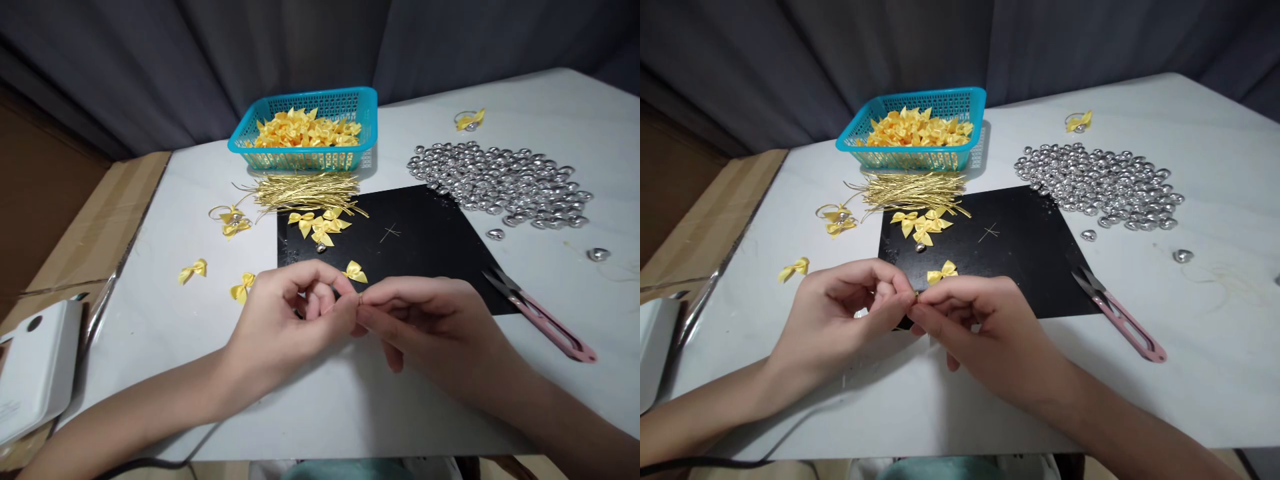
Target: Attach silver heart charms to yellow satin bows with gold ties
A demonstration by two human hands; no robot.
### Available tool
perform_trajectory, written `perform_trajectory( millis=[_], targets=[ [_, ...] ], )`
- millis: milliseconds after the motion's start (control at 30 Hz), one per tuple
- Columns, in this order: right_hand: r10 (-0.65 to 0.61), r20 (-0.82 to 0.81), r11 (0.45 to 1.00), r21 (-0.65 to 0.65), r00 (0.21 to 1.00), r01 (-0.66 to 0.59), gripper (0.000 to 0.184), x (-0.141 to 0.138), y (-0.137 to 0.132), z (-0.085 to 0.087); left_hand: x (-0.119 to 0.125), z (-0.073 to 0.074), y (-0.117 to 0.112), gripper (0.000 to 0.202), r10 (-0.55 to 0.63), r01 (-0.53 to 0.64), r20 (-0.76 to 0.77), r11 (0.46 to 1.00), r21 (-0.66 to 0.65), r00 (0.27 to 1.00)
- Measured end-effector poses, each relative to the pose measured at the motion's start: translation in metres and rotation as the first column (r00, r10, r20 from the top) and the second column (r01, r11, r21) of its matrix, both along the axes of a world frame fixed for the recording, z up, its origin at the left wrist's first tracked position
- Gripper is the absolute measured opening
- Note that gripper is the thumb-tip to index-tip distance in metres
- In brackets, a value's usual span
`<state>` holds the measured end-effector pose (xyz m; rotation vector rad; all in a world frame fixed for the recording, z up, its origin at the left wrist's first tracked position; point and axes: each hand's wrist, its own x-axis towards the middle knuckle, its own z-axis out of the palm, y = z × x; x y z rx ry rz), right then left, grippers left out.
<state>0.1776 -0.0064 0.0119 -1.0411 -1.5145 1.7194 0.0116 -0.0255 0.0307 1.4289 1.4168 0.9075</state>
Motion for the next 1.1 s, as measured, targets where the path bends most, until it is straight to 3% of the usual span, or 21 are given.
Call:
perform_trajectory(
  millis=[833, 1100],
  targets=[
    [0.016, 0.025, 1.0, -0.001, 1.0, -0.016, 0.021, -0.0002, -0.0002, 0.0001, 0.0006, -0.0006, -0.0016, 0.005, 0.008, -0.008, 0.01, 1.0, -0.023, 1.0],
    [0.015, 0.005, 1.0, 0.002, 1.0, -0.015, 0.014, 0.0, 0.0003, 0.0006, 0.0006, -0.0002, -0.001, 0.006, -0.01, 0.01, 0.025, 1.0, -0.022, 1.0]
  ],
)
